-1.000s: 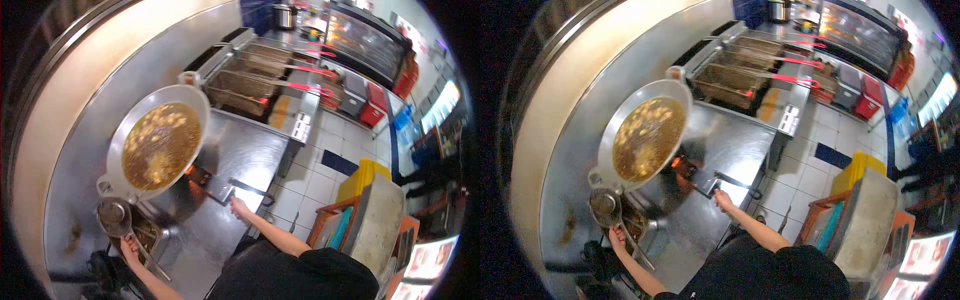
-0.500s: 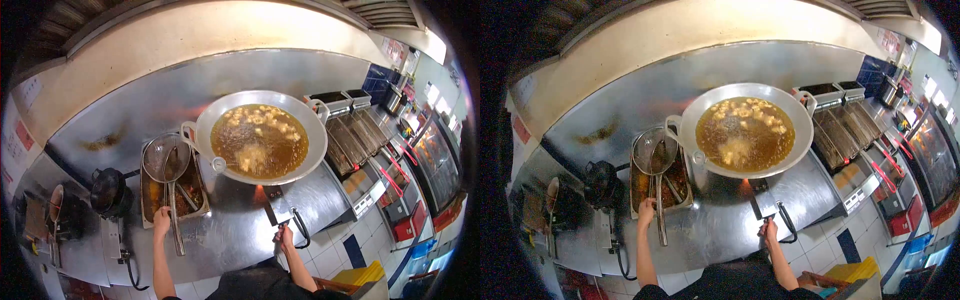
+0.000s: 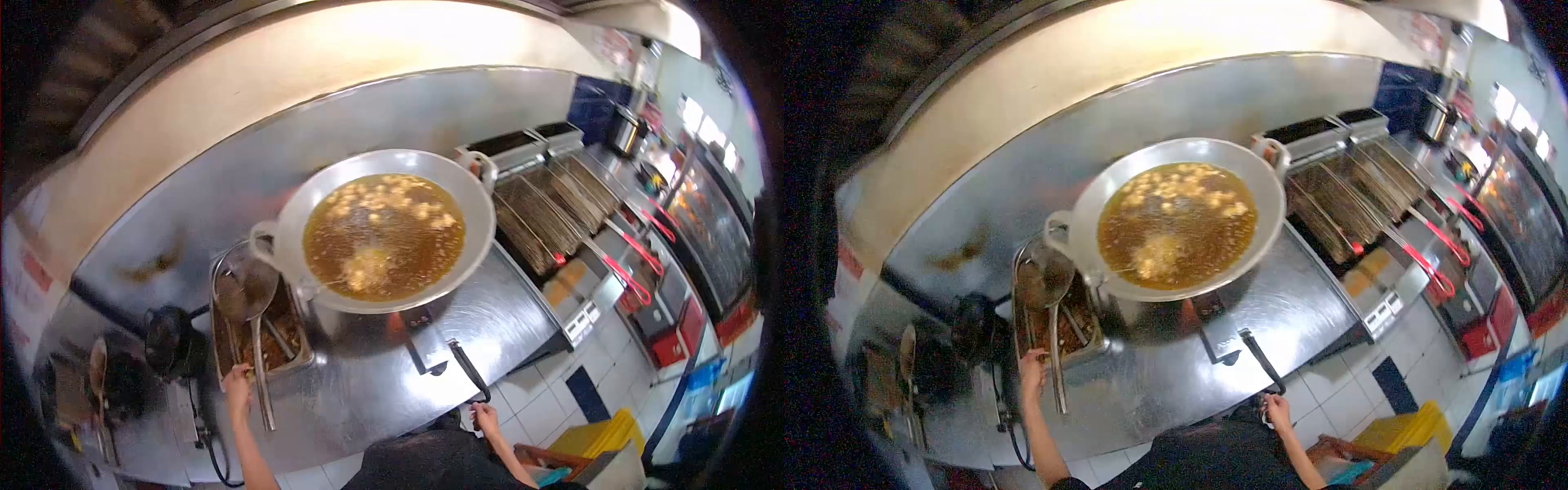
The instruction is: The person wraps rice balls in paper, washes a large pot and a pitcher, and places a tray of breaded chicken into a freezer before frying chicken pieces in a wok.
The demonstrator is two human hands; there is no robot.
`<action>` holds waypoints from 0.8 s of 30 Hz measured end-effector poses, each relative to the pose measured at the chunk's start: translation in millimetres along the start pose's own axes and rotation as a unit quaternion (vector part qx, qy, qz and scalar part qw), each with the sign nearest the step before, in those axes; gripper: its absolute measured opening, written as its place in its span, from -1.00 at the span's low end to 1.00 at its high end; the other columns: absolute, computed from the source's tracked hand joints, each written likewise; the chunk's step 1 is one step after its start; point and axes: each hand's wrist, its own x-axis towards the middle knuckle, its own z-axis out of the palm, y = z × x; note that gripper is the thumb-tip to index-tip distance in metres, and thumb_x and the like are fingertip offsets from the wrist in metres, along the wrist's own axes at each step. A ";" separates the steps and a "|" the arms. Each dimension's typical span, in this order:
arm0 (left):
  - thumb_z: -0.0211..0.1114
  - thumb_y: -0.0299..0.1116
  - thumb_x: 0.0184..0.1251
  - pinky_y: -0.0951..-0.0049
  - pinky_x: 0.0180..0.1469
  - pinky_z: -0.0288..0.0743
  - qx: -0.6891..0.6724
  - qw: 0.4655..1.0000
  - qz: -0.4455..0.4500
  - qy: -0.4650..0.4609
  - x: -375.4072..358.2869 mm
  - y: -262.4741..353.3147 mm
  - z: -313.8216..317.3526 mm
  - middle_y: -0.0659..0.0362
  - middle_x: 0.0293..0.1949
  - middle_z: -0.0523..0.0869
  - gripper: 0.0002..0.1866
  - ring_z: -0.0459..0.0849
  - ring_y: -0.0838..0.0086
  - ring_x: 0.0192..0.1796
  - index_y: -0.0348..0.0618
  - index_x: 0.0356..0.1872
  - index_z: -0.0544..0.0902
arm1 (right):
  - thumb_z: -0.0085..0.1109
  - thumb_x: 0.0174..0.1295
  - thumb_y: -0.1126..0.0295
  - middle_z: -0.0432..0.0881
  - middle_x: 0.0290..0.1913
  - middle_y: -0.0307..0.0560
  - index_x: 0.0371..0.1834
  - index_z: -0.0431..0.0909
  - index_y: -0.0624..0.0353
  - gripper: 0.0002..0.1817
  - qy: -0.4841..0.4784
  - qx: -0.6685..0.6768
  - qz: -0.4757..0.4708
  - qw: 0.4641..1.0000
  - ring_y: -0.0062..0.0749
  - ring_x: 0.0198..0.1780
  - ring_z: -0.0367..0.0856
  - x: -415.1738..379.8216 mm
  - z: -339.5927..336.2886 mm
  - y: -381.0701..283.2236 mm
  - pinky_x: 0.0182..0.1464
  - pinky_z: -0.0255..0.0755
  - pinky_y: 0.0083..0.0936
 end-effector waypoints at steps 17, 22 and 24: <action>-0.15 -0.20 0.44 0.58 -0.73 0.09 0.123 0.984 0.086 -0.101 35.1 302.5 91.7 0.23 -0.69 0.47 -0.62 0.25 0.64 -0.77 -0.22 -0.01 0.54 | -0.10 0.20 0.33 0.43 -0.65 -0.18 -0.40 0.45 0.18 -0.82 0.156 0.037 0.053 0.986 -0.54 -0.75 0.35 89.3 -208.9 102.3 -0.75 0.23 -0.59; -0.12 -0.20 0.40 0.57 -0.73 0.09 0.120 0.974 0.038 -0.187 67.1 323.6 158.4 0.18 -0.63 0.50 -0.62 0.25 0.62 -0.77 -0.24 -0.02 0.53 | -0.06 0.14 0.42 0.44 -0.66 -0.12 -0.50 0.45 0.24 -0.84 0.183 0.079 0.082 0.976 -0.43 -0.73 0.39 83.8 -245.7 147.7 -0.74 0.27 -0.51; -0.22 -0.13 0.47 0.59 -0.72 0.04 0.096 0.966 -0.012 -0.241 60.7 336.7 178.3 0.27 -0.65 0.40 -0.56 0.17 0.67 -0.74 -0.25 0.01 0.50 | -0.07 0.15 0.41 0.42 -0.69 -0.12 -0.56 0.43 0.22 -0.82 0.194 0.081 0.117 0.971 -0.41 -0.74 0.37 84.6 -264.9 204.3 -0.74 0.24 -0.47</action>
